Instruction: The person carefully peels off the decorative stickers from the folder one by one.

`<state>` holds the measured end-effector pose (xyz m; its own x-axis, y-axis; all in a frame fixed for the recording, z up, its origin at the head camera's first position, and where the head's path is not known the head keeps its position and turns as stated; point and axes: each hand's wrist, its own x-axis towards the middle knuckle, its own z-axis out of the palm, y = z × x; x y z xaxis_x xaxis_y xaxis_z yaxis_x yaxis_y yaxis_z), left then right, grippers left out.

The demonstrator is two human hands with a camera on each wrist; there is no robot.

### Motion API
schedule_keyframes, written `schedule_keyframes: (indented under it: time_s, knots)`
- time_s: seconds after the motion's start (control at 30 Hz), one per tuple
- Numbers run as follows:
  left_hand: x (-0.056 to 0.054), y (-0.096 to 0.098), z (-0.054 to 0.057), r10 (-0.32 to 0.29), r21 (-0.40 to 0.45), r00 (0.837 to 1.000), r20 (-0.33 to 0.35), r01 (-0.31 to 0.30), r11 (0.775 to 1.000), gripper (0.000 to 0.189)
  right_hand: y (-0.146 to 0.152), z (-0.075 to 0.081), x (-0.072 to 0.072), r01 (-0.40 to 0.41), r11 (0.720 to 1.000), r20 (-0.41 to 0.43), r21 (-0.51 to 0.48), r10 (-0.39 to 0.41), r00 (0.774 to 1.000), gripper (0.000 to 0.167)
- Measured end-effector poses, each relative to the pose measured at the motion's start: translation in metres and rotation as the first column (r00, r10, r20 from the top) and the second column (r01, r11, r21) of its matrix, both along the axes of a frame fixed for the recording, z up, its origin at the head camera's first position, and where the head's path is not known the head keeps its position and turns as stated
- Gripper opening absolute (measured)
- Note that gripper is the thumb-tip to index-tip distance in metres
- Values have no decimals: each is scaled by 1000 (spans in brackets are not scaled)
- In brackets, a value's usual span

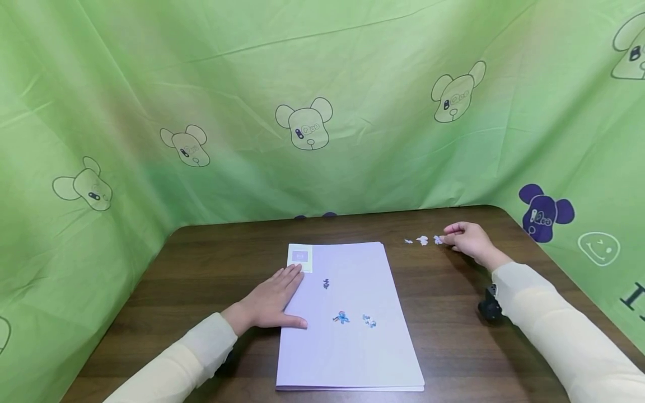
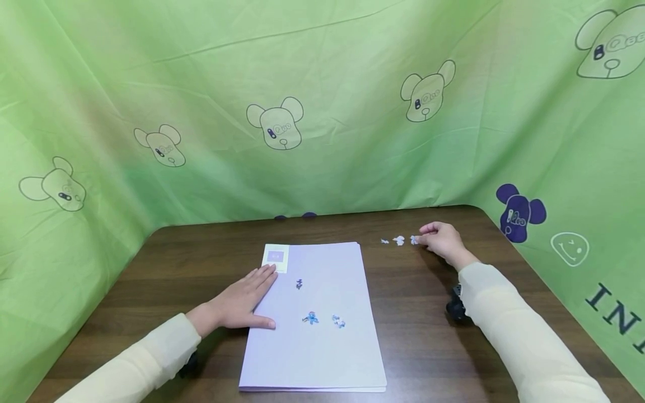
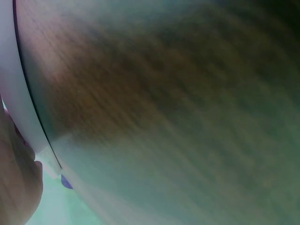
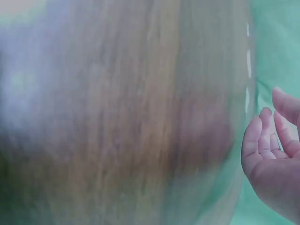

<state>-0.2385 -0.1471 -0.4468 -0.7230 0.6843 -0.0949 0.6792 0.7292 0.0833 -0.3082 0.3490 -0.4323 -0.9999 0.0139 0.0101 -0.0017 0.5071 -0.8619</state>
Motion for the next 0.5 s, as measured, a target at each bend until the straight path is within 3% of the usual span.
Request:
schedule_keyframes:
  time_s: [0.5]
  knots:
    - [-2, 0, 0, -5, -12, 1000, -3, 5, 1000, 114, -37, 6, 13, -68, 986, 7, -154, 70, 998, 51]
